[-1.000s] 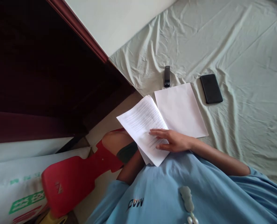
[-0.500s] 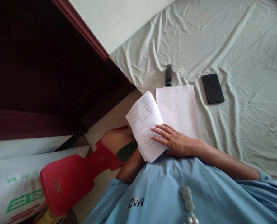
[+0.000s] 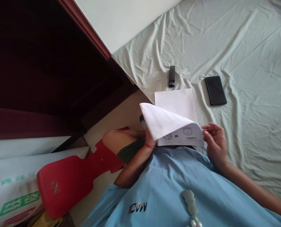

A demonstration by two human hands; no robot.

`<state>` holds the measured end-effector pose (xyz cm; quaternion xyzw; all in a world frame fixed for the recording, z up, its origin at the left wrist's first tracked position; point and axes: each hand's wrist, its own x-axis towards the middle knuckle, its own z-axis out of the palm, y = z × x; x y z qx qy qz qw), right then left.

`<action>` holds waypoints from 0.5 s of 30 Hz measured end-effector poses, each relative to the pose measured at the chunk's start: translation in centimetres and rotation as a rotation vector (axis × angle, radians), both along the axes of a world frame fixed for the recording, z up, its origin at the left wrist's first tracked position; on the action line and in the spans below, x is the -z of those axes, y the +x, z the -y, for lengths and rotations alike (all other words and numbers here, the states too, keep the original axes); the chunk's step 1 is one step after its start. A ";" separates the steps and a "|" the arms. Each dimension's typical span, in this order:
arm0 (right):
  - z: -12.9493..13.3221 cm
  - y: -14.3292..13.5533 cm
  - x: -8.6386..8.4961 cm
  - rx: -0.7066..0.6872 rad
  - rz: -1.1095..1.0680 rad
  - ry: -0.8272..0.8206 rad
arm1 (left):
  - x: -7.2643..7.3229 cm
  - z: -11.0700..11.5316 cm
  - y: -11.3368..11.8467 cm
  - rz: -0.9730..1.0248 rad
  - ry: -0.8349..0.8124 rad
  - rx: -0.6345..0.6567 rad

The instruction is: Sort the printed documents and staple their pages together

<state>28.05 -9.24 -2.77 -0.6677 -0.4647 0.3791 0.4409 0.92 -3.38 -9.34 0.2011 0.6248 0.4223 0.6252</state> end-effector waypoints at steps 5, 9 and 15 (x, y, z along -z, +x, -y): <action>-1.4 3.3 -0.8 0.048 0.361 -0.062 | 0.4 0.5 -0.5 -0.439 0.227 0.174; -4.5 3.5 -1.5 -0.150 0.456 -0.152 | 0.8 0.6 -0.9 -0.382 0.272 0.183; -9.3 1.5 -1.5 -0.344 0.686 -0.281 | 0.1 0.4 -0.2 0.074 0.171 0.096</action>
